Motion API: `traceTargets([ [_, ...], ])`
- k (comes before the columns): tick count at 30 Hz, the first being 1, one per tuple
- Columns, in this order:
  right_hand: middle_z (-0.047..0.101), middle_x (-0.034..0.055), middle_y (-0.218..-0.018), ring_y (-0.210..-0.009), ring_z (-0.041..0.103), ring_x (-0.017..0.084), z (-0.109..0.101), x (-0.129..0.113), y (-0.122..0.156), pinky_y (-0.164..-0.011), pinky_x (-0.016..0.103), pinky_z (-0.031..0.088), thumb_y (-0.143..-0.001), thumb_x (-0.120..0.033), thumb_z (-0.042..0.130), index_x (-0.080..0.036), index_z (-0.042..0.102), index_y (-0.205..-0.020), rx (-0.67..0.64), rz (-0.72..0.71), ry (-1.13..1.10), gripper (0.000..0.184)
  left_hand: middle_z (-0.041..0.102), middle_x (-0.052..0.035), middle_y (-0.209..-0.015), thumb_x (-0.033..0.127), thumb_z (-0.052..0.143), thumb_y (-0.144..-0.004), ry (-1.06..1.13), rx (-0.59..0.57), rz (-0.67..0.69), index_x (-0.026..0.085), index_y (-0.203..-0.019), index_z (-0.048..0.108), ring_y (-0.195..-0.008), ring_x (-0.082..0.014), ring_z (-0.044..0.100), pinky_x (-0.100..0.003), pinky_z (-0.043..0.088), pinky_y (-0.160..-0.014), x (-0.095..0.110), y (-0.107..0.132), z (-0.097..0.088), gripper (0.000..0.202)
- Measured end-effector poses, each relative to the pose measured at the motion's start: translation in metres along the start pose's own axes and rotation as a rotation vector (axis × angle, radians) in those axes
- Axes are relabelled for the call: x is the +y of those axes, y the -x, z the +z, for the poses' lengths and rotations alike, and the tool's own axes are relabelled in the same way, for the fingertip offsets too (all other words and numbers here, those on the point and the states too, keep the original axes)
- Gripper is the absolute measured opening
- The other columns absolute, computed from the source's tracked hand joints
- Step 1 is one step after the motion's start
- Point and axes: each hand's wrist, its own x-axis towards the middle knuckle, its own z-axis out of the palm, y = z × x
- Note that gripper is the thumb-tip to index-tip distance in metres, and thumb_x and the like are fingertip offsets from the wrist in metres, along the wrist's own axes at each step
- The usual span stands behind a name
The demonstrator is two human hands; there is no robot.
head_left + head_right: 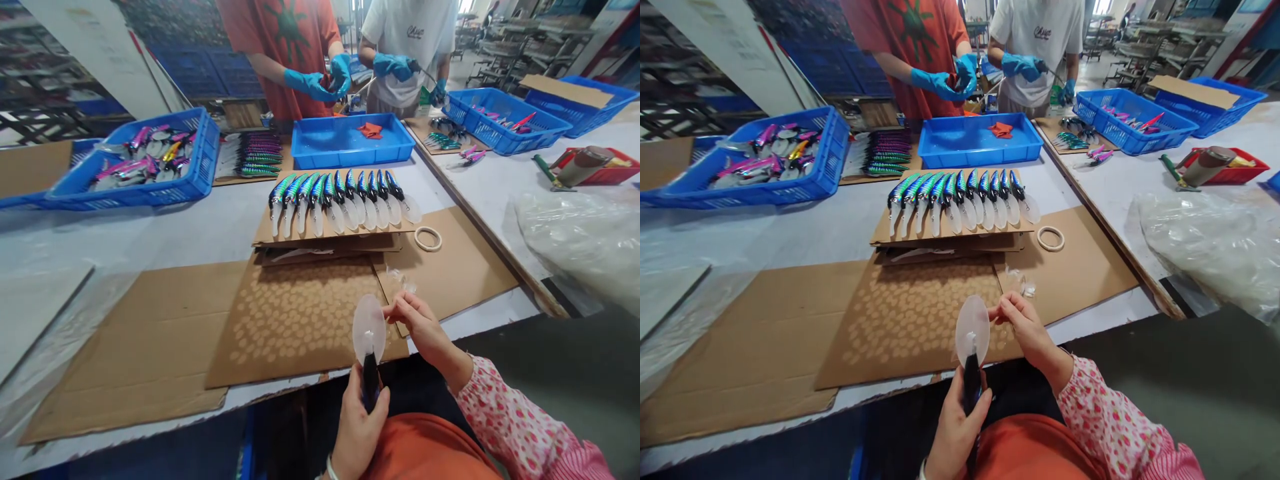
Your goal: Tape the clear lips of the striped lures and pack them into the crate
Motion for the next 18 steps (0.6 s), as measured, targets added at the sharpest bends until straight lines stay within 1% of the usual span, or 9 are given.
traceTargets([
  [3,0.075,0.0022,-0.076,-0.077,0.067,0.017,0.002,-0.004,-0.004,-0.071,0.028,0.046,-0.080,-0.052,0.074,-0.021,0.052,-0.075,0.014,0.047,-0.153,0.038,0.069,-0.0115,-0.112,0.037,0.062,-0.083,-0.020,0.015,-0.016,0.014,-0.122,0.057,-0.105,-0.0244,0.064,-0.036,0.049,-0.098,-0.003,0.002,-0.001,0.046],
  [5,0.076,0.0015,-0.079,-0.080,0.069,0.018,-0.001,-0.011,-0.011,-0.072,0.028,0.049,-0.075,-0.050,0.078,-0.022,0.053,-0.075,0.066,0.040,-0.273,0.037,0.070,-0.0113,-0.109,0.037,0.062,-0.083,-0.025,0.007,-0.029,0.013,-0.120,0.058,-0.101,-0.0244,0.066,-0.036,0.051,-0.094,-0.008,0.004,-0.001,0.044],
  [8,0.073,-0.0035,-0.073,-0.072,0.067,0.013,-0.016,-0.030,-0.025,-0.067,0.024,0.049,-0.069,-0.042,0.085,-0.023,0.057,-0.078,0.224,-0.111,-0.374,0.035,0.070,-0.0099,-0.102,0.037,0.059,-0.084,-0.040,0.012,-0.048,0.014,-0.118,0.058,-0.095,-0.0232,0.066,-0.035,0.052,-0.089,-0.017,0.009,-0.002,0.041],
  [9,0.068,-0.0060,-0.063,-0.063,0.063,0.010,-0.024,-0.036,-0.030,-0.061,0.021,0.047,-0.067,-0.039,0.086,-0.022,0.058,-0.076,0.259,-0.169,-0.382,0.034,0.070,-0.0092,-0.100,0.037,0.059,-0.085,-0.049,0.021,-0.049,0.014,-0.117,0.057,-0.094,-0.0227,0.066,-0.035,0.052,-0.088,-0.019,0.011,-0.002,0.040],
  [11,0.048,-0.0102,-0.043,-0.045,0.047,0.006,-0.040,-0.042,-0.035,-0.049,0.018,0.039,-0.068,-0.037,0.086,-0.020,0.056,-0.069,0.275,-0.227,-0.387,0.034,0.069,-0.0080,-0.096,0.038,0.058,-0.085,-0.060,0.039,-0.041,0.015,-0.113,0.057,-0.091,-0.0217,0.066,-0.033,0.052,-0.086,-0.019,0.013,-0.003,0.036],
  [13,0.030,-0.0121,-0.036,-0.037,0.031,0.005,-0.055,-0.040,-0.037,-0.043,0.018,0.031,-0.071,-0.041,0.083,-0.019,0.052,-0.061,0.258,-0.214,-0.381,0.040,0.067,-0.0072,-0.092,0.038,0.057,-0.085,-0.054,0.054,-0.029,0.015,-0.108,0.057,-0.087,-0.0208,0.065,-0.032,0.053,-0.082,-0.016,0.013,-0.004,0.033],
  [14,0.027,-0.0120,-0.036,-0.037,0.027,0.005,-0.062,-0.036,-0.036,-0.042,0.019,0.029,-0.073,-0.045,0.081,-0.019,0.050,-0.058,0.257,-0.207,-0.359,0.043,0.067,-0.0069,-0.090,0.038,0.057,-0.085,-0.052,0.064,-0.026,0.015,-0.106,0.058,-0.085,-0.0204,0.065,-0.032,0.053,-0.080,-0.013,0.013,-0.005,0.032],
  [16,0.024,-0.0113,-0.036,-0.037,0.023,0.006,-0.074,-0.024,-0.034,-0.041,0.021,0.027,-0.077,-0.051,0.075,-0.020,0.045,-0.055,0.277,-0.216,-0.251,0.048,0.067,-0.0069,-0.088,0.039,0.057,-0.084,-0.054,0.082,-0.026,0.015,-0.103,0.058,-0.083,-0.0201,0.065,-0.032,0.053,-0.079,-0.007,0.011,-0.007,0.031],
  [18,0.023,-0.0105,-0.038,-0.038,0.023,0.008,-0.086,-0.013,-0.036,-0.041,0.023,0.025,-0.081,-0.059,0.065,-0.022,0.042,-0.055,0.334,-0.247,-0.025,0.051,0.068,-0.0074,-0.088,0.040,0.058,-0.084,-0.064,0.097,-0.030,0.015,-0.103,0.058,-0.083,-0.0202,0.065,-0.032,0.053,-0.080,-0.004,0.009,-0.010,0.032],
])
